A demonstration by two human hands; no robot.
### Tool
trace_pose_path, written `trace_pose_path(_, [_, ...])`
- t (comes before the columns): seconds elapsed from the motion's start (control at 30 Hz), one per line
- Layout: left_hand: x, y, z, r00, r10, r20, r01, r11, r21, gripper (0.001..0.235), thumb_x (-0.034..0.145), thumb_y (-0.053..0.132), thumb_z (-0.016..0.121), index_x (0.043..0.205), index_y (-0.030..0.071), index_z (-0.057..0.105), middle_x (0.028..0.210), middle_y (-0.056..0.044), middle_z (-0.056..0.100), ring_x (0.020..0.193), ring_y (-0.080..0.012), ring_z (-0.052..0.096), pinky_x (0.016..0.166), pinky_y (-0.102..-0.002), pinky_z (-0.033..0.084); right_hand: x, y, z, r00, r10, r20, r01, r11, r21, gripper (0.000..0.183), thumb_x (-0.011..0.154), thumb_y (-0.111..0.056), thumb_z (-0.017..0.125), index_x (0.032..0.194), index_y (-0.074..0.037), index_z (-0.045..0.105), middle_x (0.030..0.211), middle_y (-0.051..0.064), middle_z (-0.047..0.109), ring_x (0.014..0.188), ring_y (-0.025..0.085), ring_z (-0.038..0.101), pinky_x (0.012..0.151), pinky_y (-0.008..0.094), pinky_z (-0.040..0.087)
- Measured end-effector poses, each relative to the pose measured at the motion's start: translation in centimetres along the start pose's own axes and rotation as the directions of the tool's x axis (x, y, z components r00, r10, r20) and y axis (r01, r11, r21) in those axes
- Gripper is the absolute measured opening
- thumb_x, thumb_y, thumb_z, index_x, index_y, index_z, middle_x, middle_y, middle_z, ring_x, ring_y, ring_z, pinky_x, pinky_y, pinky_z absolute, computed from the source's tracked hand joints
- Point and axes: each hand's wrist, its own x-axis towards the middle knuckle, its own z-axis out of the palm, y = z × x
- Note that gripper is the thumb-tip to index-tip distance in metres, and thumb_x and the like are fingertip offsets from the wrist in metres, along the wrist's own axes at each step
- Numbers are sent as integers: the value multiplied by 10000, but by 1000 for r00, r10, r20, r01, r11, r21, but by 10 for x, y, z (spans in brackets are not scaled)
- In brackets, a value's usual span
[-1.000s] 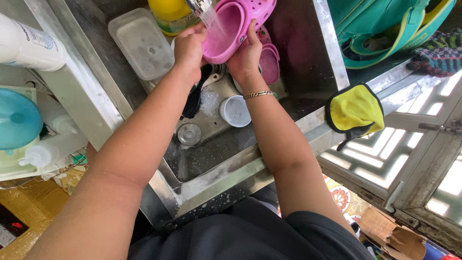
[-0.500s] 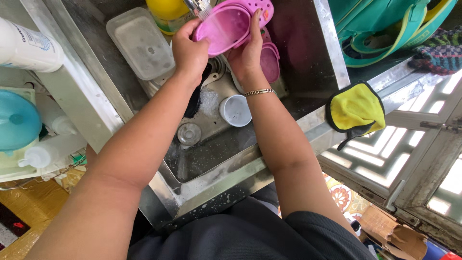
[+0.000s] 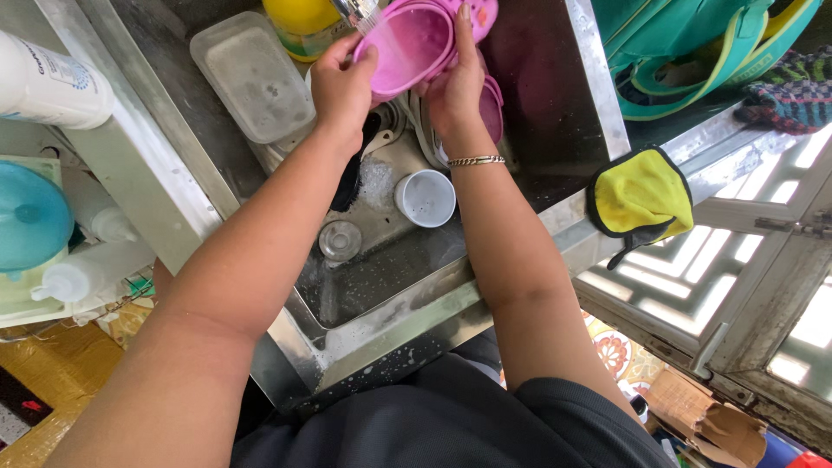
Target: The person scrubs a pink clog-style shoe with an orange brush and a white brush, focusing on the interior and exterior surfaces. They rinse the shoe under running water from a faucet and continue scrubbing with different brushes to remove dirt and soap.
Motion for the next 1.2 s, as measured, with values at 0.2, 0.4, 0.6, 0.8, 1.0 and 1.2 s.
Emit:
trace_pose_path(0.2, [26,-22,-7,943,-311,121,333,895,-298,440,1031,181,439,1462,136,519,1342,-113,662,1132,-253,705,1019,-503,574,-10,-16,22,914,-344,-215,284,921,-268,868,868,-397,756,1488,-99,227,1286,106,575,995,188,710,688,363,656])
trace_pose_path(0.4, [33,-35,-5,918,-272,289,373,843,-389,490,992,85,348,1475,103,436,1343,-154,645,1138,-299,715,1014,-535,580,-22,-27,29,851,-505,-141,450,842,-299,908,919,-264,775,1566,-77,167,1276,160,618,1083,184,662,766,339,603])
trace_pose_path(0.6, [32,-48,2,901,-293,320,414,799,-436,387,1044,175,366,1344,-22,511,1244,-164,672,1089,-275,705,948,-430,630,-45,-27,38,713,-695,91,665,630,-400,960,967,-126,849,1636,-65,163,1365,152,559,1219,208,592,1047,331,507])
trace_pose_path(0.8, [36,-72,5,879,-261,399,421,817,-394,342,1045,187,472,1321,4,559,1180,-140,662,1046,-248,656,937,-397,575,-105,-32,63,533,-687,495,835,332,-439,1117,839,-133,989,1605,-183,178,1455,34,419,1317,166,540,1102,337,534])
trace_pose_path(1.0, [0,-56,-5,725,-124,677,603,589,-538,308,1061,250,478,1310,85,553,1126,-97,631,1009,-215,607,918,-367,510,-156,-28,91,310,-597,740,945,112,-306,990,803,-145,992,1516,-213,309,1547,155,454,1468,323,499,1240,517,389])
trace_pose_path(1.2, [-39,-44,-31,630,-110,769,661,596,-456,274,1077,314,485,1298,165,548,1071,-54,600,972,-182,558,900,-337,444,-193,-15,91,174,-737,653,975,34,-221,961,755,-127,950,1493,-233,344,1527,141,492,1448,306,537,1207,488,427])
